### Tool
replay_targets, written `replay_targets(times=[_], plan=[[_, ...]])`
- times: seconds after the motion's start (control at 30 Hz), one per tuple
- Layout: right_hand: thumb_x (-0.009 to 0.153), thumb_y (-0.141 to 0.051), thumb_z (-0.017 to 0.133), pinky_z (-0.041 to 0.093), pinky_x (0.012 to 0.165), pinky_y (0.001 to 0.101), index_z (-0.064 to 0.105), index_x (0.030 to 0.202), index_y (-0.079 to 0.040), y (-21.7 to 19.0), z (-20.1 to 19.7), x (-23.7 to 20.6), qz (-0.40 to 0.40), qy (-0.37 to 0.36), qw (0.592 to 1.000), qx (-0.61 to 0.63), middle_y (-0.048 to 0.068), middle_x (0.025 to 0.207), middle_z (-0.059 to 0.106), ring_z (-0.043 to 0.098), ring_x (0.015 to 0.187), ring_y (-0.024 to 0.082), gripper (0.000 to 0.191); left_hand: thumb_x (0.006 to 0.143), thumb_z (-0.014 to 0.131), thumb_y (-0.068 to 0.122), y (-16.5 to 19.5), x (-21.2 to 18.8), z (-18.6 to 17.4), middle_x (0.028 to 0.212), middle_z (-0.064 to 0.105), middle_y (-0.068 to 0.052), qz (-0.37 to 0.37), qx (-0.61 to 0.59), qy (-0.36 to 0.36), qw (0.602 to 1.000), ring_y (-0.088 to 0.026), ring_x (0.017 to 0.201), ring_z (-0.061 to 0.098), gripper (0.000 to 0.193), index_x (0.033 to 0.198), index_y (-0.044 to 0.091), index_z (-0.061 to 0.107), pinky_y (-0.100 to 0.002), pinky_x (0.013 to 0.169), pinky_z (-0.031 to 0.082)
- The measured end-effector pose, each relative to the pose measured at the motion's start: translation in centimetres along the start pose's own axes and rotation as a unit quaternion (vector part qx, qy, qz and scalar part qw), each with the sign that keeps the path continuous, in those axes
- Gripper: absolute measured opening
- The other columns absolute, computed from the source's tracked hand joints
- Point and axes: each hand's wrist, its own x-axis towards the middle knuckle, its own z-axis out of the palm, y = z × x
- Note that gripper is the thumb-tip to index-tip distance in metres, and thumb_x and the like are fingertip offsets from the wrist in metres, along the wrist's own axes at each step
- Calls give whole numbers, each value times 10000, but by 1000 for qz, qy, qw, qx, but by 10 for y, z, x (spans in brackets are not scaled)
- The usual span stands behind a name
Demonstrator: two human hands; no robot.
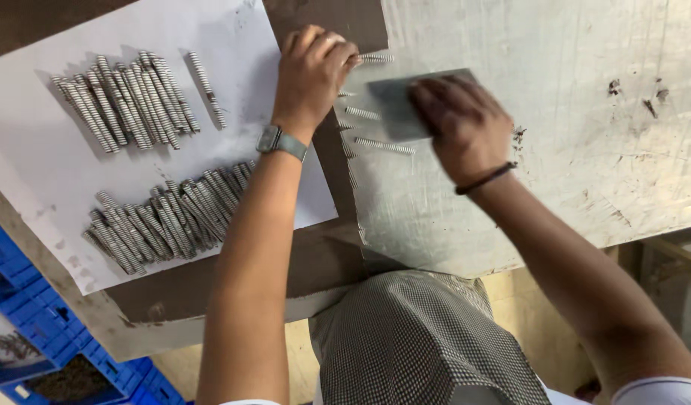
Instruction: The person stands at a workbench and rubs threaded metal rods one at a time against a flat abrasive pad to smooth their ends, then places each finished rod on a sheet of paper beside a pile of unfinished rods, occasionally reaching into the pile for the next rod.
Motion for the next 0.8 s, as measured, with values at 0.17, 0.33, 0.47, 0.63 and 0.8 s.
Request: replay_targets(times=[0.17,0.33,0.47,0.63,0.8], plan=[[933,35,681,604,790,356,788,1139,-154,25,-9,-10,60,-24,997,-30,-8,1204,765,724,1071,217,300,1043,736,303,17,-17,3,1151,719,-9,-55,3,43,998,-262,1143,603,206,1155,130,737,-440,1011,465],[988,7,696,578,715,359,802,1160,-190,31,-5,-15,103,-16,994,-15,-21,1156,768,728,1010,215,282,1070,649,377,47,-28,-5,1446,588,-76,-126,41,-7,991,-326,1340,501,423,1393,106,619,-531,1098,400],[917,61,663,583,738,355,792,1129,-179,32,-6,-28,121,-21,992,-23,-10,1163,761,726,1024,219,345,1021,592,555,75,-31,8,1617,340,-190,-107,67,-79,989,-420,1489,305,741,1525,31,449,-667,1183,213],[867,89,641,590,779,357,787,1151,-171,37,-8,-38,126,-18,992,-20,-4,1180,762,724,1043,231,412,1038,548,640,54,-7,21,1644,296,-182,-92,94,-84,988,-403,1520,231,785,1568,73,428,-716,1186,119],[816,97,634,591,781,362,796,1150,-160,43,-17,-38,137,-17,990,-16,10,1187,763,721,1033,246,452,846,724,513,22,16,10,1293,609,-59,-115,21,-109,987,-299,1299,495,523,1234,166,669,-546,1079,369]])
